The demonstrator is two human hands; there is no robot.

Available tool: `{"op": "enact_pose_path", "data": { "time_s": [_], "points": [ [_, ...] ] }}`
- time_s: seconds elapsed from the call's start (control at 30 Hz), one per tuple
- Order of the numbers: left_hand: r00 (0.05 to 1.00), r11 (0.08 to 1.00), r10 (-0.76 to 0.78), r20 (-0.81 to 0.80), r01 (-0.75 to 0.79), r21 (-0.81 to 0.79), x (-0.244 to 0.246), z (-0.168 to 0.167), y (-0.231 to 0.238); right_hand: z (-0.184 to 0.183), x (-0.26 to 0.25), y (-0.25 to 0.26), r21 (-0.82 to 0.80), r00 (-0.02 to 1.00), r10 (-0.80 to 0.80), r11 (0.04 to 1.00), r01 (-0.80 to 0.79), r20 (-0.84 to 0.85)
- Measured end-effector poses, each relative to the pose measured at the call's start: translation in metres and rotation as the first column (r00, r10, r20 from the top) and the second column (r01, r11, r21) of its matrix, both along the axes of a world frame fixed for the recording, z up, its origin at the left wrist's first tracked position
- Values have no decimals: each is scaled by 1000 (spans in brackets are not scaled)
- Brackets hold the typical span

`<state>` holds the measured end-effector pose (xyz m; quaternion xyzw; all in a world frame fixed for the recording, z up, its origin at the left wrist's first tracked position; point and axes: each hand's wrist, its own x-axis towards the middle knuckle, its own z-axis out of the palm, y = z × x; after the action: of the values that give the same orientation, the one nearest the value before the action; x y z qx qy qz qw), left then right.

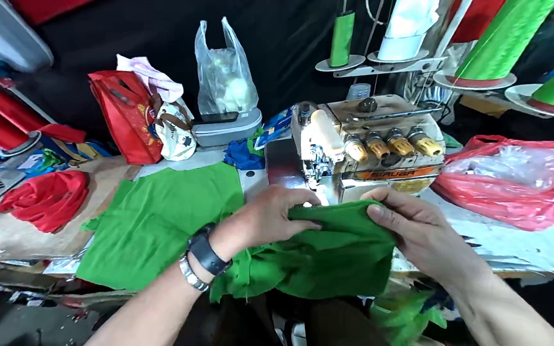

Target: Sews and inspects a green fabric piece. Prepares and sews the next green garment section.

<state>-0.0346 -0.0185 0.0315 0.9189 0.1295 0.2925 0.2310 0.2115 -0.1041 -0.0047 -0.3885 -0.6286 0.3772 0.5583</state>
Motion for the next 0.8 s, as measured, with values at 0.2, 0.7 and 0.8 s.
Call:
{"op": "enact_pose_path", "data": {
  "time_s": [0.2, 0.7, 0.8],
  "points": [
    [929, 925, 321, -182, -266, 273, -68, 9, 2, 21, 0, -7, 108, 998, -56, 993, 55, 7],
    [778, 780, 590, 218, -478, -404, -104, 68, -63, 43, -2, -18, -57, 988, -139, 988, 143, 69],
    [825, 799, 539, 171, -437, -412, -114, 74, -78, 67, 0, -25, 137, 970, -236, 964, 227, 56]
  ]
}}
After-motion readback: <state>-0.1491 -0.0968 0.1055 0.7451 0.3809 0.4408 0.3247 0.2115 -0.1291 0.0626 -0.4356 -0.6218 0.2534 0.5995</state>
